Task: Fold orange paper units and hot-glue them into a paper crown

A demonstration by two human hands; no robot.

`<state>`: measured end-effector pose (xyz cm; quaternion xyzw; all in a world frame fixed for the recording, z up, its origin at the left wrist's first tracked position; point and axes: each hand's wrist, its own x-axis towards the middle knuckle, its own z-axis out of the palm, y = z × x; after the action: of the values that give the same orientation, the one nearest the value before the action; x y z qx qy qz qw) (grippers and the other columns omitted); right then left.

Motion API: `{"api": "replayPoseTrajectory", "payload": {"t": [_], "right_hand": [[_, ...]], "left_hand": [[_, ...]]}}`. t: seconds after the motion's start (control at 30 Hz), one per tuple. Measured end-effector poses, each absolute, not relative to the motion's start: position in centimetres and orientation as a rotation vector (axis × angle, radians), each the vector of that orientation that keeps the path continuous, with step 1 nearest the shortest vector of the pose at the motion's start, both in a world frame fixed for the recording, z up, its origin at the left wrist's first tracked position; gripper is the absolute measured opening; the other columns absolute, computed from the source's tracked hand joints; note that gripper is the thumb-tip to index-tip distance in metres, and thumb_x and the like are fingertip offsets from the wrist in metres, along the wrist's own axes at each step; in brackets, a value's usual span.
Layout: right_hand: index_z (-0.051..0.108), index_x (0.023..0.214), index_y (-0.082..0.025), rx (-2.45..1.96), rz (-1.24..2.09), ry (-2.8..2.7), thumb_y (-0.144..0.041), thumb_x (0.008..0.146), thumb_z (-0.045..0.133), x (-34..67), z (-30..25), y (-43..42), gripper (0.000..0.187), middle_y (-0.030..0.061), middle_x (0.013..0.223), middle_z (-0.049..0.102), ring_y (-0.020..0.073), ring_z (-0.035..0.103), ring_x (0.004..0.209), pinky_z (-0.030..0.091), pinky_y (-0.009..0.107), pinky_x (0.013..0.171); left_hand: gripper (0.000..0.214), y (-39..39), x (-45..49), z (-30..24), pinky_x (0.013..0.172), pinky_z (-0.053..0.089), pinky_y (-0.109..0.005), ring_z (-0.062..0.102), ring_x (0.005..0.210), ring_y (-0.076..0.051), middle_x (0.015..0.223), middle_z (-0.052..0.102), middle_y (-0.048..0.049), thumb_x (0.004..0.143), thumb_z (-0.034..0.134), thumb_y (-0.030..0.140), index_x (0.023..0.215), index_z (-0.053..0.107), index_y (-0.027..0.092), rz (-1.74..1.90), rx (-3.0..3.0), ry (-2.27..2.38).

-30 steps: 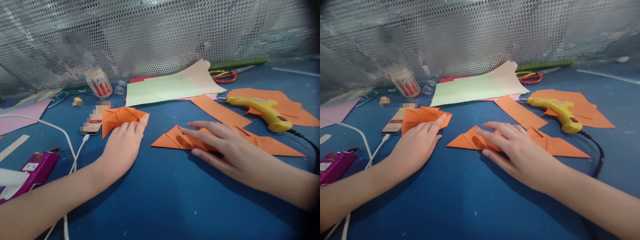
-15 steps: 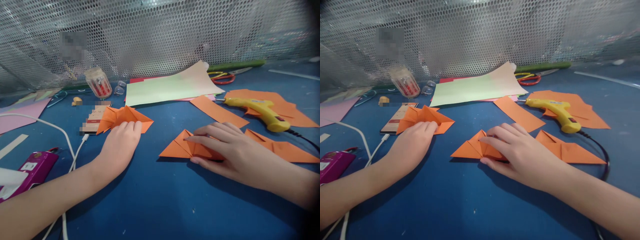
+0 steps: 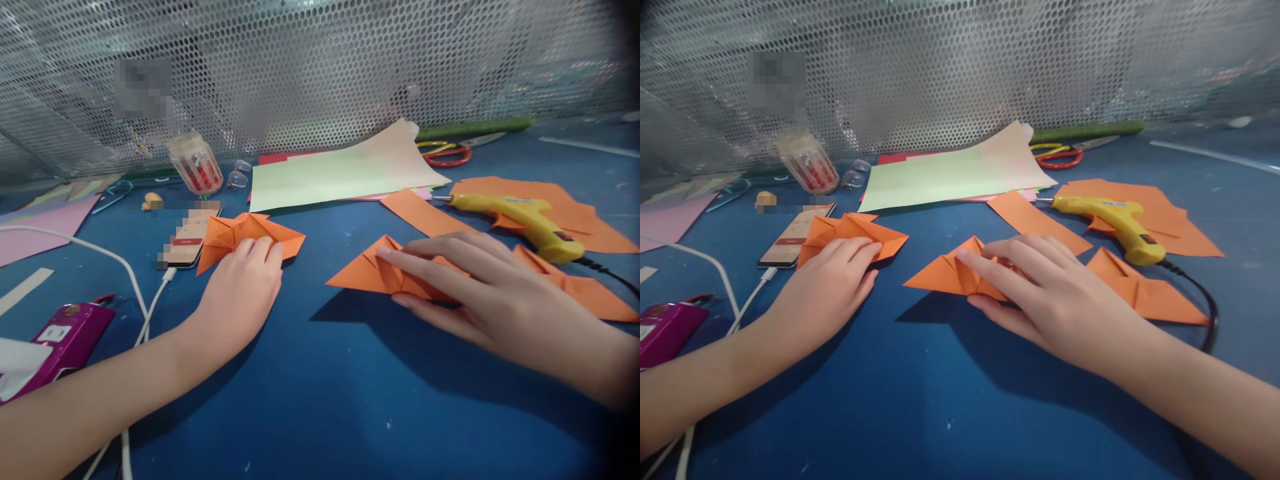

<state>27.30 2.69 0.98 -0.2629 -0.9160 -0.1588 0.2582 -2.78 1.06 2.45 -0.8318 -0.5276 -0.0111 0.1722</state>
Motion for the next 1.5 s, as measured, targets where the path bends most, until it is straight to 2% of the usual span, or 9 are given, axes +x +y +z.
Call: {"api": "replayPoseTrajectory", "payload": {"t": [0.17,0.37,0.53,0.67,0.8,0.93,1.1,1.3,1.5], "right_hand": [[0.037,0.161,-0.034,-0.748,-0.446,-2.426,-0.019,0.103,0.06,27.4,1.1,2.4,0.064,0.0089,0.115,0.074,0.029,0.071,0.096,0.056,0.046,0.087],[0.055,0.146,-0.029,-0.695,-0.512,-2.357,-0.018,0.1,0.065,27.4,1.4,2.5,0.048,0.0087,0.11,0.073,0.0251,0.07,0.091,0.058,0.042,0.08],[0.071,0.125,-0.025,-0.71,-0.459,-2.377,-0.024,0.104,0.061,27.2,0.8,2.9,0.023,0.0089,0.11,0.077,0.0232,0.073,0.093,0.06,0.04,0.082],[0.074,0.122,-0.025,-0.512,-0.449,-2.55,-0.026,0.111,0.047,27.0,0.4,3.1,0.029,0.007,0.112,0.08,0.0217,0.074,0.099,0.06,0.039,0.083],[0.075,0.118,-0.019,-0.395,-0.381,-2.67,-0.025,0.113,0.039,26.9,0.5,3.3,0.037,0.008,0.11,0.08,0.0196,0.074,0.095,0.061,0.035,0.076],[0.072,0.13,-0.023,-0.441,-0.33,-2.71,-0.024,0.112,0.039,27.0,0.5,3.4,0.038,0.0088,0.117,0.079,0.0204,0.073,0.097,0.059,0.035,0.073],[0.071,0.131,-0.025,-0.475,-0.268,-2.68,-0.023,0.112,0.039,27.0,0.2,3.2,0.037,0.0079,0.113,0.078,0.0202,0.07,0.095,0.057,0.035,0.073],[0.076,0.126,-0.024,-0.489,-0.2,-2.65,-0.026,0.112,0.04,26.5,0.3,2.5,0.039,0.0098,0.114,0.077,0.0199,0.07,0.091,0.059,0.034,0.073],[0.075,0.132,-0.026,-0.549,-0.043,-2.701,-0.026,0.111,0.041,26.5,0.2,2.1,0.04,0.0099,0.115,0.078,0.0217,0.071,0.096,0.061,0.037,0.076]], "left_hand": [[0.032,1.7,-3.5,2.3,0.072,0.063,-0.042,0.073,0.091,-0.033,0.104,0.075,-0.0174,0.092,0.046,-0.004,0.095,0.074,0.012,-0.067,-2.32,-1.429],[0.03,0.3,-2.4,2.2,0.076,0.065,-0.042,0.077,0.096,-0.033,0.114,0.077,-0.023,0.093,0.045,-0.002,0.101,0.073,0.005,-0.286,-2.368,-1.099],[0.032,-1.9,-1.1,2.6,0.059,0.06,-0.029,0.076,0.076,-0.023,0.096,0.079,-0.0135,0.097,0.042,-0.001,0.091,0.071,0.011,-0.419,-2.48,-0.867],[0.036,-3.0,-0.6,3.1,0.05,0.054,-0.027,0.068,0.064,-0.019,0.075,0.07,-0.0052,0.1,0.039,-0.001,0.087,0.068,0.015,-0.452,-2.594,-0.776],[0.026,-3.3,-0.7,3.1,0.051,0.054,-0.027,0.067,0.067,-0.02,0.078,0.068,-0.0029,0.098,0.046,0.0,0.097,0.068,0.014,-0.403,-2.678,-0.786],[0.031,-3.2,-0.7,3.1,0.06,0.057,-0.027,0.067,0.074,-0.02,0.084,0.068,-0.0038,0.093,0.045,-0.005,0.108,0.068,0.01,-0.377,-2.748,-0.809],[0.035,-3.2,-0.4,3.1,0.067,0.056,-0.025,0.06,0.07,-0.017,0.077,0.061,-0.0019,0.085,0.043,-0.009,0.08,0.065,0.017,-0.322,-2.797,-0.841],[0.036,-3.5,-0.4,2.6,0.078,0.059,-0.028,0.065,0.08,-0.019,0.09,0.072,-0.0075,0.098,0.041,-0.004,0.091,0.071,0.014,-0.434,-2.698,-0.862],[0.043,-3.8,-0.2,2.3,0.065,0.059,-0.03,0.07,0.077,-0.021,0.091,0.078,-0.0082,0.105,0.032,0.001,0.102,0.074,0.011,-0.463,-2.703,-0.764]]}}
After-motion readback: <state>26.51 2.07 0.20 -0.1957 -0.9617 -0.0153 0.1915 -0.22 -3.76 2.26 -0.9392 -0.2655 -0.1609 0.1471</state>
